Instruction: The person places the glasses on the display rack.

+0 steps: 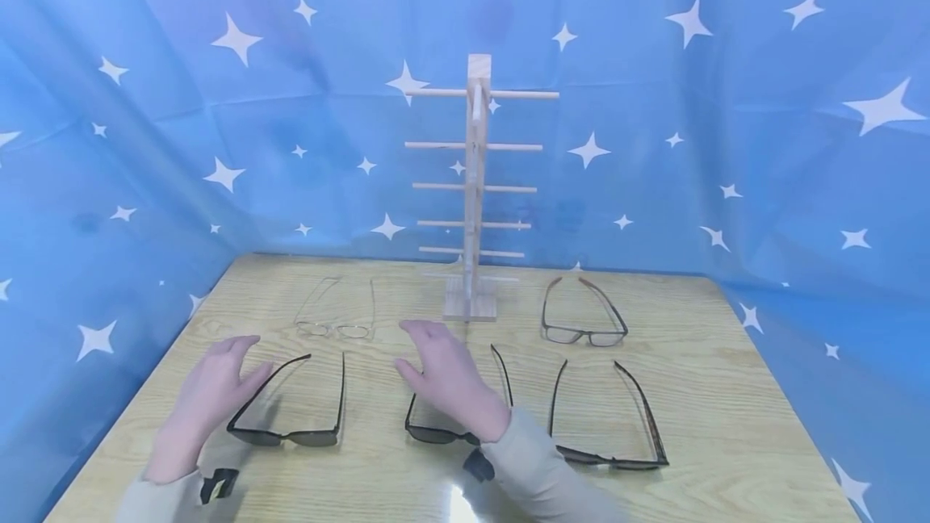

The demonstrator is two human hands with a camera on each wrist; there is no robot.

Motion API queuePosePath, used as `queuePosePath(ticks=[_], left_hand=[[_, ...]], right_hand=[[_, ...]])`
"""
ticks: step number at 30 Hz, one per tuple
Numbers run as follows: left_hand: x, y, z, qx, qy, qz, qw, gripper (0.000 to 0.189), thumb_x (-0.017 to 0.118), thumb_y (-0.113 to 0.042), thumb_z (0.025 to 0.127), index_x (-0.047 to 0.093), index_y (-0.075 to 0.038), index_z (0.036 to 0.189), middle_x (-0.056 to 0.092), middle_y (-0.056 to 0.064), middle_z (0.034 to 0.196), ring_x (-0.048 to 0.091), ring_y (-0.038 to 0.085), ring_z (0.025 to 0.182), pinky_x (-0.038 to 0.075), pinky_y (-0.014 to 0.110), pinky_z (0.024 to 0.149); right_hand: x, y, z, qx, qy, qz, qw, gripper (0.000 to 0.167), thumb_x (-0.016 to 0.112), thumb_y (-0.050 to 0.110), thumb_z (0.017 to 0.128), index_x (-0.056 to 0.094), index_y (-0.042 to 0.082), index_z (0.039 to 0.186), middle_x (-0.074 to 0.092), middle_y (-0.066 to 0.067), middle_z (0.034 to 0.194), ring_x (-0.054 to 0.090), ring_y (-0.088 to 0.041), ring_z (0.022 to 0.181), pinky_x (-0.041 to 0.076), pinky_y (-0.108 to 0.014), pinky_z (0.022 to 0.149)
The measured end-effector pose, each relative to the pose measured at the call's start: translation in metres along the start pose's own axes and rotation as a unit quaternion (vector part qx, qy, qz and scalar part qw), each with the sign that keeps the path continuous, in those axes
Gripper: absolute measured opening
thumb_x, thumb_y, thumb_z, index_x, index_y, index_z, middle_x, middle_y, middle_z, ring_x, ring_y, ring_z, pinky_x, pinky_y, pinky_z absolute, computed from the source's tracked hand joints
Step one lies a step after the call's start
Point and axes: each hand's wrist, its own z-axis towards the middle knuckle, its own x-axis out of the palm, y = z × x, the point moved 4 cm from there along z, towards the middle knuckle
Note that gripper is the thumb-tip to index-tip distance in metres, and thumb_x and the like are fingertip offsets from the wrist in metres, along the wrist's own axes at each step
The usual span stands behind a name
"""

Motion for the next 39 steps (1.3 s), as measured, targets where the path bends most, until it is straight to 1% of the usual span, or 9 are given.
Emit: queuePosePath(ticks=[4, 10, 13, 16, 22, 25, 31, 36, 39], left_hand=[[0.004, 0.009, -0.009, -0.03, 0.035, -0.012, 0.9989, 0.04, 0.07, -0.009, 0.08, 0.058, 0.014, 0.11, 0.059, 0.033, 0.106, 0.055, 0.047, 0.098, 0.048, 0.057, 0.078], [0.009, 0.017, -0.016, -0.046, 0.053, -0.03, 0.9971, 0.033, 0.069, -0.008, 0.08, 0.061, 0.013, 0.104, 0.061, 0.032, 0.103, 0.057, 0.048, 0.095, 0.049, 0.057, 0.074], [0.011, 0.02, -0.018, -0.049, 0.065, -0.037, 0.996, 0.03, 0.069, -0.009, 0.081, 0.063, 0.012, 0.102, 0.062, 0.03, 0.101, 0.057, 0.047, 0.095, 0.049, 0.057, 0.075], [0.014, 0.023, -0.02, -0.056, 0.081, -0.046, 0.9941, 0.029, 0.068, -0.01, 0.082, 0.063, 0.012, 0.1, 0.064, 0.027, 0.099, 0.058, 0.045, 0.093, 0.049, 0.055, 0.074], [0.02, 0.032, -0.026, -0.078, 0.104, -0.07, 0.9891, 0.015, 0.066, -0.009, 0.083, 0.066, 0.003, 0.09, 0.067, 0.016, 0.088, 0.062, 0.035, 0.083, 0.051, 0.049, 0.068], [0.023, 0.035, -0.028, -0.074, 0.096, -0.083, 0.9891, 0.003, 0.065, -0.006, 0.083, 0.066, -0.003, 0.081, 0.064, 0.005, 0.077, 0.06, 0.022, 0.072, 0.05, 0.039, 0.063], [0.025, 0.038, -0.031, -0.046, 0.064, -0.118, 0.9898, 0.011, 0.065, -0.002, 0.082, 0.065, -0.009, 0.073, 0.054, -0.009, 0.063, 0.045, 0.003, 0.058, 0.041, 0.025, 0.054], [0.027, 0.042, -0.033, -0.034, 0.037, -0.155, 0.9867, 0.009, 0.067, -0.001, 0.081, 0.067, -0.008, 0.075, 0.052, -0.011, 0.062, 0.041, -0.002, 0.056, 0.039, 0.022, 0.051], [0.029, 0.045, -0.033, -0.052, 0.053, -0.188, 0.9794, 0.004, 0.066, -0.002, 0.083, 0.069, -0.004, 0.082, 0.06, -0.006, 0.069, 0.047, -0.001, 0.06, 0.043, 0.022, 0.053]], right_hand=[[0.014, 0.01, 0.004, 0.002, 0.028, 0.019, 0.9994, 0.045, 0.07, 0.019, 0.084, 0.056, -0.001, 0.122, 0.061, -0.016, 0.117, 0.057, -0.03, 0.109, 0.05, -0.039, 0.09], [0.035, 0.022, 0.007, 0.012, 0.063, 0.038, 0.9972, 0.036, 0.069, 0.017, 0.085, 0.06, 0.0, 0.115, 0.064, -0.013, 0.113, 0.06, -0.025, 0.106, 0.049, -0.034, 0.091], [0.046, 0.025, 0.007, 0.018, 0.069, 0.044, 0.9965, 0.032, 0.07, 0.017, 0.084, 0.062, -0.001, 0.11, 0.066, -0.012, 0.107, 0.064, -0.023, 0.096, 0.052, -0.028, 0.084], [0.055, 0.027, 0.007, 0.042, 0.075, 0.056, 0.9947, 0.029, 0.07, 0.017, 0.084, 0.064, -0.001, 0.106, 0.068, -0.012, 0.099, 0.065, -0.021, 0.085, 0.052, -0.021, 0.074], [0.071, 0.033, 0.008, 0.088, 0.09, 0.089, 0.9881, 0.023, 0.071, 0.015, 0.083, 0.066, -0.002, 0.098, 0.066, -0.006, 0.078, 0.059, -0.008, 0.068, 0.048, -0.013, 0.063], [0.08, 0.036, 0.008, 0.098, 0.099, 0.099, 0.9853, 0.021, 0.071, 0.015, 0.082, 0.066, -0.002, 0.093, 0.062, -0.001, 0.071, 0.051, -0.001, 0.06, 0.044, -0.011, 0.057], [0.095, 0.041, 0.007, 0.115, 0.116, 0.102, 0.9813, 0.015, 0.068, 0.015, 0.083, 0.067, 0.0, 0.086, 0.059, 0.003, 0.063, 0.045, 0.003, 0.053, 0.039, -0.009, 0.051], [0.1, 0.043, 0.006, 0.125, 0.11, 0.098, 0.9812, 0.014, 0.067, 0.014, 0.083, 0.067, 0.0, 0.081, 0.059, 0.003, 0.057, 0.042, 0.005, 0.047, 0.038, -0.008, 0.048], [0.103, 0.043, 0.006, 0.143, 0.107, 0.114, 0.9773, 0.016, 0.064, 0.011, 0.083, 0.067, -0.004, 0.086, 0.048, 0.007, 0.047, 0.033, 0.006, 0.04, 0.031, -0.008, 0.04]])
